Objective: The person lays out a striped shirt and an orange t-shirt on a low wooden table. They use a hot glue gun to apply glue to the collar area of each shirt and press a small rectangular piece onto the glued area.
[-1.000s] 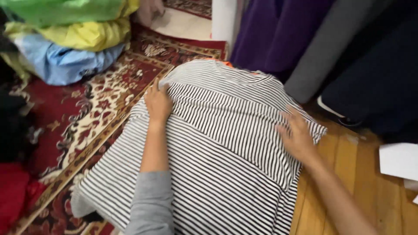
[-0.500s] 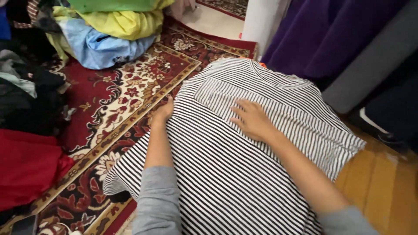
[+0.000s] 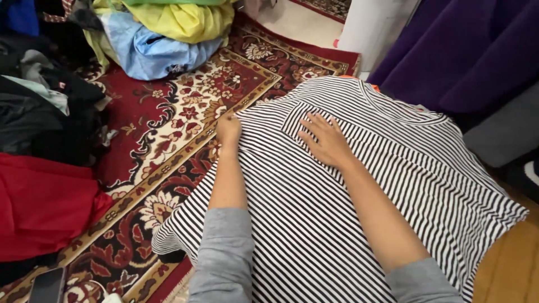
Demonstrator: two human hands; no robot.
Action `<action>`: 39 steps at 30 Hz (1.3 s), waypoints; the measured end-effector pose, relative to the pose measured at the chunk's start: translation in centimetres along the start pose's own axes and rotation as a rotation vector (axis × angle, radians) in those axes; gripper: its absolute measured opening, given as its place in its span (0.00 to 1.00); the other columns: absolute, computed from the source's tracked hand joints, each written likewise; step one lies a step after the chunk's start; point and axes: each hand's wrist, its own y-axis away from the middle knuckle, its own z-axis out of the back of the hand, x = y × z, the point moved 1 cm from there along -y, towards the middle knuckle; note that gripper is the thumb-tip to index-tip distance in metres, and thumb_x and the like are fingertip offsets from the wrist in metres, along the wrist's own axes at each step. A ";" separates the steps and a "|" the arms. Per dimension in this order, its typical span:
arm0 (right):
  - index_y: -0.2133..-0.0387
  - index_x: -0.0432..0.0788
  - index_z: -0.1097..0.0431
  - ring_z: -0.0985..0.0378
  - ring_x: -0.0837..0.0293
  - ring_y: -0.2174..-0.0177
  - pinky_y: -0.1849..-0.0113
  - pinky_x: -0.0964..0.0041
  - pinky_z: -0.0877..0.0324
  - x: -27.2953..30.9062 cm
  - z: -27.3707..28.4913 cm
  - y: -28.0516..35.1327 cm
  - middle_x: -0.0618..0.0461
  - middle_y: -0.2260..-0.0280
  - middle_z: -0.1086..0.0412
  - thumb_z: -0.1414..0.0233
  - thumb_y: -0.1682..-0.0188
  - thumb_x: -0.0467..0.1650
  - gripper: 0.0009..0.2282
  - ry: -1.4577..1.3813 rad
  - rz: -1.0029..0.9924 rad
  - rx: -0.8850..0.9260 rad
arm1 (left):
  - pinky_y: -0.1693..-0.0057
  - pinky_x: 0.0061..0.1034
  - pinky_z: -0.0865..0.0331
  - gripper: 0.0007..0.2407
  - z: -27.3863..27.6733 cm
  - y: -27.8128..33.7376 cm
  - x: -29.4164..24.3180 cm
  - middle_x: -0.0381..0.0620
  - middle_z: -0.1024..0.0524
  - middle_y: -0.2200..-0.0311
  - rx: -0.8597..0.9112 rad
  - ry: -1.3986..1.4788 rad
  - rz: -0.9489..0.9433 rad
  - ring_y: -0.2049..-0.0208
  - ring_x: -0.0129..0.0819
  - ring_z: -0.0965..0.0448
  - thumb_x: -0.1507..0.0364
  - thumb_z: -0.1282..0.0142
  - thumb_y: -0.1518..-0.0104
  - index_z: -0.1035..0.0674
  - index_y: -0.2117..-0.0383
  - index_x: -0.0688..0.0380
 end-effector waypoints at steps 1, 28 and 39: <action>0.37 0.52 0.36 0.43 0.40 0.35 0.37 0.28 0.57 0.0 0.0 0.0 0.40 0.36 0.40 0.63 0.39 0.48 0.23 -0.008 0.003 -0.004 | 0.44 0.46 0.27 0.13 2.5 3.1 -1.8 0.52 0.18 0.57 -0.131 0.014 -0.015 0.48 0.53 0.20 0.64 0.53 0.39 0.17 0.54 0.45; 0.43 0.51 0.31 0.41 0.43 0.36 0.34 0.36 0.59 -0.1 0.6 0.5 0.43 0.38 0.36 0.60 0.40 0.46 0.21 -0.180 -0.073 -0.020 | 0.24 0.34 0.65 0.49 2.5 2.6 -1.3 0.49 0.41 0.30 0.406 -0.253 0.091 0.27 0.38 0.49 0.27 0.64 0.54 0.33 0.34 0.52; 0.43 0.51 0.30 0.41 0.44 0.35 0.34 0.36 0.59 -0.1 0.6 0.4 0.43 0.38 0.36 0.60 0.40 0.47 0.21 -0.175 -0.079 -0.028 | 0.40 0.53 0.28 0.26 3.6 2.2 -3.5 0.58 0.36 0.34 0.503 1.163 -0.077 0.38 0.57 0.29 0.68 0.46 0.33 0.41 0.29 0.41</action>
